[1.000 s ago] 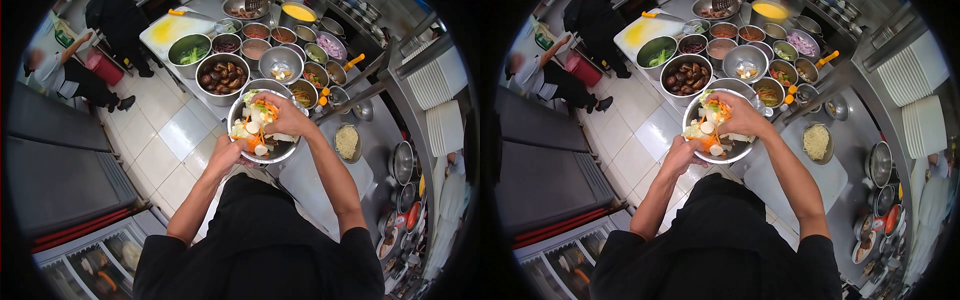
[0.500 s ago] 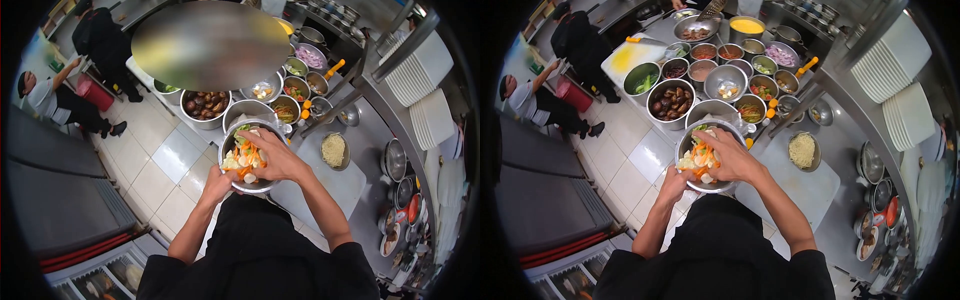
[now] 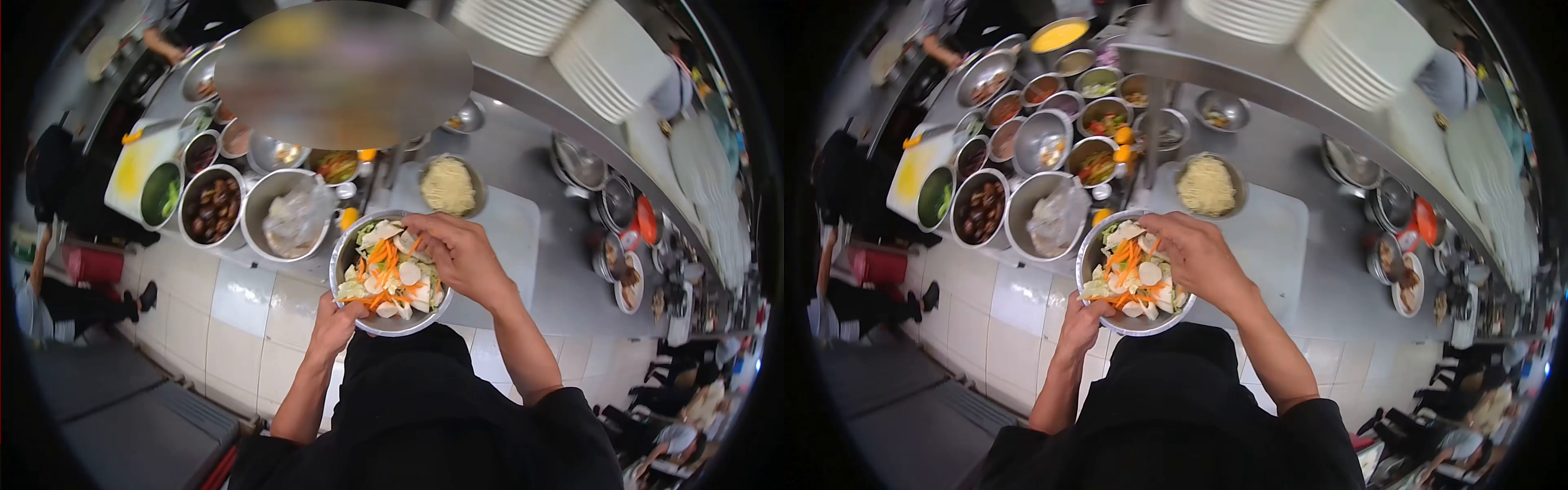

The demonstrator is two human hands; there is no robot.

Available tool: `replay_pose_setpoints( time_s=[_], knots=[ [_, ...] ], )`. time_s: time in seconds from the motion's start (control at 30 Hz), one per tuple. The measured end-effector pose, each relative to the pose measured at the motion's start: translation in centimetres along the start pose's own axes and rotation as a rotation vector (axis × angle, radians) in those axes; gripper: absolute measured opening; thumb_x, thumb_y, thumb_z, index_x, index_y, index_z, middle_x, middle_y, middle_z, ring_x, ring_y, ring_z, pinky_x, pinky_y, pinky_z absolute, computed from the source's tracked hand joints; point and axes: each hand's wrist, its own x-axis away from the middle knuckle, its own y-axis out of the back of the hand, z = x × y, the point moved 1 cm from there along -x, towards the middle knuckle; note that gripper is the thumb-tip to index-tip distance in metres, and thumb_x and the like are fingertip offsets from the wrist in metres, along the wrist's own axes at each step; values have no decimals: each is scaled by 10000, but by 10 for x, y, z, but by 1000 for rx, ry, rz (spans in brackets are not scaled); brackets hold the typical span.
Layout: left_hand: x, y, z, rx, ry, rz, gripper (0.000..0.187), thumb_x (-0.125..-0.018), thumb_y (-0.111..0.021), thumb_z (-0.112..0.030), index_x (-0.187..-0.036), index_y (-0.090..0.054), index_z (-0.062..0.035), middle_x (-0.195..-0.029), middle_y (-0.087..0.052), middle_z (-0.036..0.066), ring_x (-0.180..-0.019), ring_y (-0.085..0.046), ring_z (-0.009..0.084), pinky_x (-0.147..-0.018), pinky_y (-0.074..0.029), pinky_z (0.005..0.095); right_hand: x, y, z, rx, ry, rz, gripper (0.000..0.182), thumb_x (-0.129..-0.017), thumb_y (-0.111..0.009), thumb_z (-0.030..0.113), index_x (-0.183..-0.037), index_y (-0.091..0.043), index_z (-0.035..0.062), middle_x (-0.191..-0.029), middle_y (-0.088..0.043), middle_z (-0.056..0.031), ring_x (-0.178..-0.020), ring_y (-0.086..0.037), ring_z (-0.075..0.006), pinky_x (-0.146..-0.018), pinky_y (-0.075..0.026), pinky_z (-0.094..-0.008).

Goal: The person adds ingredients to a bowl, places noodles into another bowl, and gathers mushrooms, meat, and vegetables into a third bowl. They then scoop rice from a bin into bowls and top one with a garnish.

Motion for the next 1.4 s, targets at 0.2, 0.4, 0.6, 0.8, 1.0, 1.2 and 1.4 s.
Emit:
replay_pose_setpoints(
  time_s=[0.2, 0.4, 0.6, 0.8, 1.0, 1.2, 1.4],
  knots=[
    [-16, -74, 33, 26, 1, 146, 341, -645, -504, 20, -965, -543, 129, -755, -621, 176, -519, -606, 236, -421, -506, 307, 54, 45, -44, 163, -60, -122, 196, -755, -609, 1, -940, -654, 47, -805, -610, -75, -643, -583, -196, -594, -475, -287],
    [-48, -144, 90, -18, 153, 207, 417, -660, -513, 24, -1060, -490, 140, -818, -619, 220, -591, -632, 269, -411, -515, 355, 118, 110, -102, -44, -113, -462, 182, -774, -633, 22, -952, -658, 51, -753, -588, -39, -642, -546, -114, -555, -419, -235],
    [-64, -198, 129, -75, 203, 170, 441, -683, -468, -52, -1077, -483, 146, -869, -611, 241, -628, -628, 303, -447, -500, 365, 216, 223, -191, 108, -313, -1065, 139, -795, -624, 25, -927, -652, 56, -756, -598, -35, -653, -535, -90, -562, -425, -234],
    [-65, -219, 141, -115, 190, 15, 489, -677, -438, -79, -1117, -461, 134, -913, -608, 235, -624, -625, 289, -456, -489, 344, 303, 369, -242, 84, -292, -1361, 125, -837, -625, 99, -883, -635, -17, -780, -624, -36, -658, -535, -75, -604, -442, -217],
    [-61, -232, 139, -110, 176, -38, 482, -693, -453, -104, -1119, -483, 119, -1019, -585, 238, -779, -628, 331, -540, -517, 394, 288, 412, -160, 443, -13, -1474, 121, -825, -653, 99, -843, -620, -15, -751, -593, -51, -626, -508, -94, -572, -417, -233],
    [-93, -231, 137, -127, 161, 73, 437, -745, -451, -135, -1111, -496, 100, -946, -612, 205, -719, -624, 272, -513, -506, 361, 258, 526, -65, 1207, 214, -1480, 256, -775, -670, 92, -1017, -602, 48, -1005, -589, -109, -931, -539, -287, -816, -425, -361],
    [-117, -227, 141, 42, 137, 136, 418, -804, -454, -97, -1177, -446, 91, -1043, -573, 221, -806, -625, 329, -615, -541, 394, 294, 713, -126, 1347, -251, -863, 315, -810, -603, 149, -1093, -584, 13, -1060, -604, -174, -1012, -562, -328, -886, -429, -386]
  ],
)
